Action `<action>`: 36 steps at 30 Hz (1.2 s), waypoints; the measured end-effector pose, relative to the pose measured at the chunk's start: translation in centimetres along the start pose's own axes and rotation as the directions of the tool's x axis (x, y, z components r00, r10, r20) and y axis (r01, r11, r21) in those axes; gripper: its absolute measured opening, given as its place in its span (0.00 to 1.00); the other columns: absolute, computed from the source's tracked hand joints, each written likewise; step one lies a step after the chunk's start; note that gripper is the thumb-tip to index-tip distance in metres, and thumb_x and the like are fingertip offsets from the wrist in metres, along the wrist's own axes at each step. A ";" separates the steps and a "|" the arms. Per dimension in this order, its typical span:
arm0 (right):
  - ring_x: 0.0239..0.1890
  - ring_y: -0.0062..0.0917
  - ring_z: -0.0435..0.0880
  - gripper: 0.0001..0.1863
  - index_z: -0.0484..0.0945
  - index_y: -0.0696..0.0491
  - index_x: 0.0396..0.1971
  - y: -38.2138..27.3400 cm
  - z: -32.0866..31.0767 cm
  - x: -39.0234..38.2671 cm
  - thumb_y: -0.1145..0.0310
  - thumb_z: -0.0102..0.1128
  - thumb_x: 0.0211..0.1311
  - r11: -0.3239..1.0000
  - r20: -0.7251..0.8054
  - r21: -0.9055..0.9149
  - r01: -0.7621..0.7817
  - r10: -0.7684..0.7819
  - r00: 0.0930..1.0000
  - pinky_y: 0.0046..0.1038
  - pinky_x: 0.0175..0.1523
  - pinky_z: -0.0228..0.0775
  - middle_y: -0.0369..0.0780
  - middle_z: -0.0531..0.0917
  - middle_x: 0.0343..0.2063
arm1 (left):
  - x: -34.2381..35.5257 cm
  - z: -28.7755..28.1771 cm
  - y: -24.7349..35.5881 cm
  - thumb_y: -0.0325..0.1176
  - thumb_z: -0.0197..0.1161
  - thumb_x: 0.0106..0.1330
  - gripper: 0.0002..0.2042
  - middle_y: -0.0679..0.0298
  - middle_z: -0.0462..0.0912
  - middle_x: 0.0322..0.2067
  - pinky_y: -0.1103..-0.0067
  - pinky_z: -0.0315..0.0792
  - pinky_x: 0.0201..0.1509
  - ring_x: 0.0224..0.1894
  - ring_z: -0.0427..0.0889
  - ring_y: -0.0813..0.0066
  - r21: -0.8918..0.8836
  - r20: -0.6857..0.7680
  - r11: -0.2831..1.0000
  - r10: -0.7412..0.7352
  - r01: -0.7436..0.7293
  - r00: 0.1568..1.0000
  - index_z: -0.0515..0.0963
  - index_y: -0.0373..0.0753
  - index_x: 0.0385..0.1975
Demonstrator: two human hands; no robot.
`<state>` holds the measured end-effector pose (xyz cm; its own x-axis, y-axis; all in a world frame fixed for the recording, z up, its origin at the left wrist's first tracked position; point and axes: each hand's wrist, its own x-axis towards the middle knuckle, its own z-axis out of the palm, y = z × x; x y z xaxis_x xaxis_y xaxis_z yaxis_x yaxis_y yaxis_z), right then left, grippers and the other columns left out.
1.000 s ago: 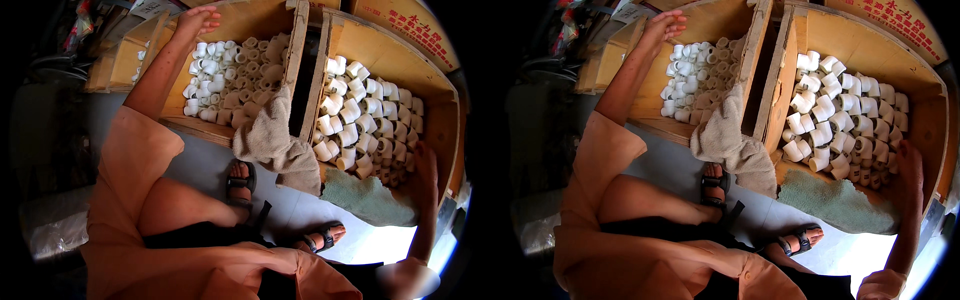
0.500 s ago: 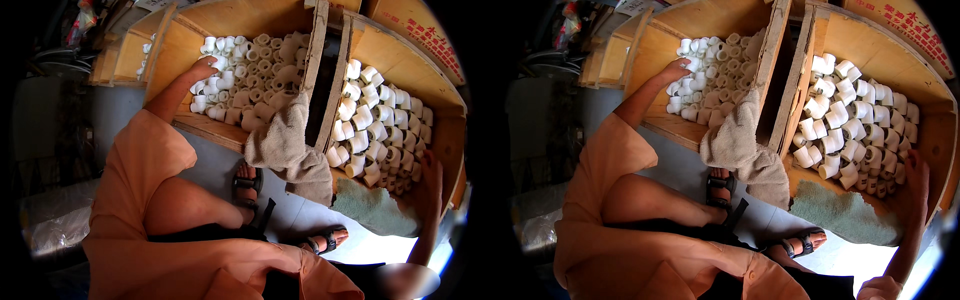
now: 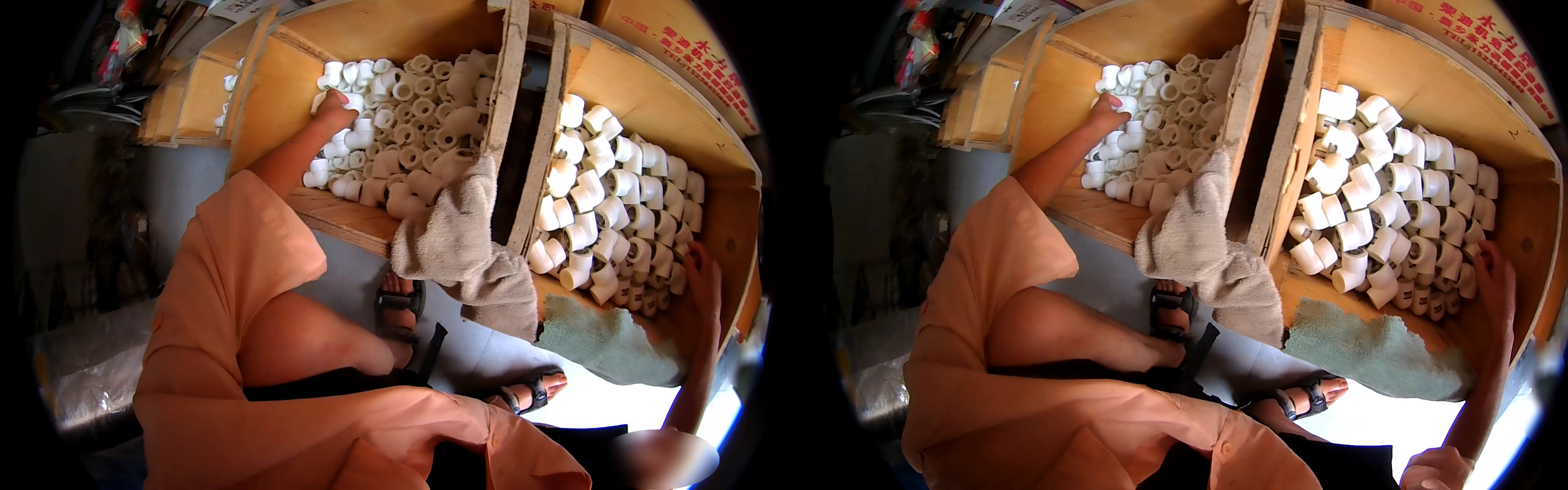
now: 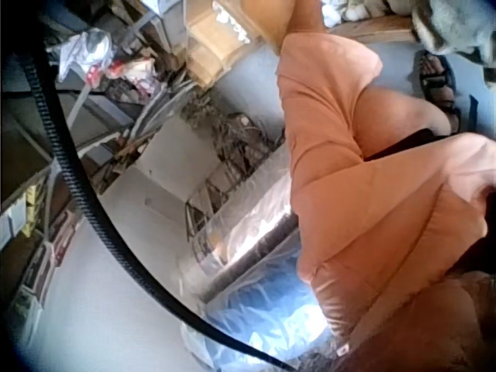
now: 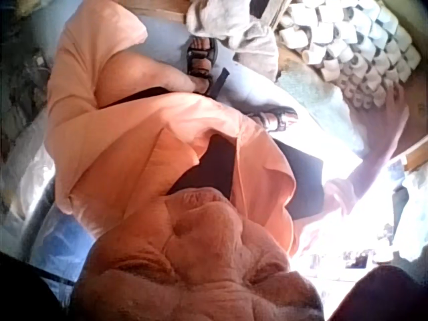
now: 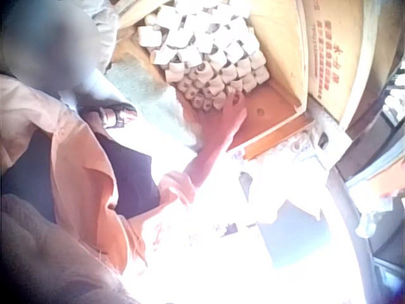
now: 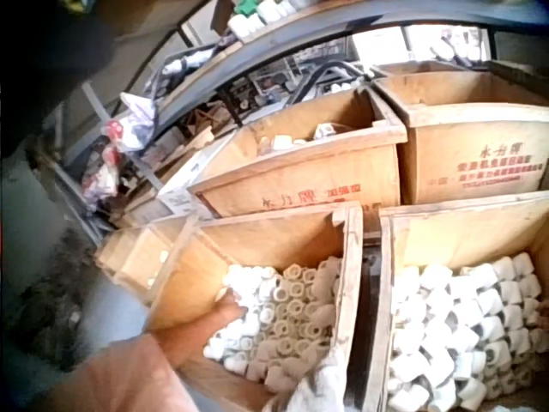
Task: The person sits on the floor and sorts white plastic pipe fittings by picking them from a wooden crate and placing them into a separate compartment. The person handles the fittings one at a time, occasionally wiping them with a cloth before placing them in the designated area.
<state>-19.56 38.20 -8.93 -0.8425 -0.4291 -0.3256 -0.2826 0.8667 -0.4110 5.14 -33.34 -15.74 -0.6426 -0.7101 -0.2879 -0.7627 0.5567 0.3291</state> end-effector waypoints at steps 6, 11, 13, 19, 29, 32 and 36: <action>0.33 0.37 0.83 0.14 0.77 0.56 0.44 -1.5 0.4 1.2 0.67 0.57 0.59 0.997 -0.030 -0.042 0.063 -0.064 0.997 0.33 0.39 0.73 0.48 0.83 0.29 | 2.4 -1.1 -2.6 0.32 0.70 0.50 0.22 0.57 0.79 0.33 0.73 0.73 0.36 0.32 0.78 0.70 -0.242 -0.148 0.959 0.115 -0.149 0.982 0.67 0.41 0.43; 0.33 0.37 0.83 0.15 0.78 0.56 0.44 -2.6 -0.5 0.1 0.67 0.58 0.58 0.996 -0.091 -0.069 0.053 -0.059 0.994 0.33 0.40 0.74 0.47 0.82 0.28 | 0.0 -3.1 4.6 0.21 0.62 0.58 0.18 0.64 0.79 0.35 0.86 0.71 0.31 0.30 0.76 0.83 -0.634 -0.316 0.629 0.320 -0.450 0.893 0.68 0.38 0.48; 0.33 0.37 0.83 0.15 0.78 0.56 0.44 -2.7 -0.8 -0.3 0.66 0.58 0.58 0.996 -0.098 -0.083 0.030 -0.038 0.994 0.33 0.40 0.74 0.47 0.82 0.28 | -2.9 -4.2 9.4 0.20 0.59 0.60 0.17 0.63 0.78 0.41 0.85 0.74 0.35 0.36 0.77 0.82 -0.631 -0.376 0.549 0.402 -0.548 0.835 0.69 0.36 0.49; 0.34 0.33 0.84 0.14 0.78 0.53 0.45 -5.5 -1.6 -0.7 0.64 0.57 0.61 0.995 -0.198 -0.078 0.063 -0.078 0.977 0.31 0.41 0.74 0.44 0.83 0.29 | -11.8 -8.7 20.1 0.22 0.57 0.64 0.15 0.60 0.77 0.46 0.78 0.75 0.48 0.46 0.77 0.76 -0.571 -0.406 0.341 0.674 -0.747 0.617 0.70 0.33 0.51; 0.39 0.19 0.82 0.21 0.76 0.51 0.52 -17.7 -2.0 -5.3 0.64 0.66 0.58 0.728 -0.191 0.529 0.435 -0.397 0.898 0.19 0.39 0.76 0.38 0.83 0.42 | -24.0 -4.2 29.9 0.37 0.51 0.69 0.20 0.55 0.76 0.43 0.69 0.75 0.48 0.41 0.79 0.67 -0.865 0.501 0.449 0.737 0.225 0.453 0.66 0.33 0.57; 0.39 0.19 0.82 0.26 0.75 0.53 0.54 -19.8 -1.3 -6.5 0.64 0.70 0.54 0.660 -0.183 0.550 0.512 -0.503 0.845 0.20 0.36 0.76 0.38 0.82 0.42 | -25.1 -2.6 30.7 0.38 0.49 0.71 0.19 0.54 0.77 0.42 0.69 0.76 0.46 0.39 0.80 0.68 -0.788 0.605 0.455 0.697 0.416 0.385 0.67 0.32 0.56; 0.35 0.19 0.82 0.28 0.74 0.54 0.54 -19.7 -1.4 -6.4 0.64 0.71 0.52 0.739 -0.066 0.533 0.411 -0.448 0.892 0.20 0.36 0.76 0.39 0.82 0.39 | -25.0 -1.4 31.2 0.41 0.50 0.72 0.20 0.54 0.79 0.41 0.72 0.76 0.45 0.39 0.81 0.69 -0.735 0.665 0.521 0.676 0.433 0.316 0.67 0.32 0.55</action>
<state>-9.24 24.22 2.42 -0.6551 -0.7539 -0.0499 -0.3105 0.3289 -0.8919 -2.50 1.11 3.00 -0.7677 0.4390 -0.4668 -0.6219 -0.3345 0.7081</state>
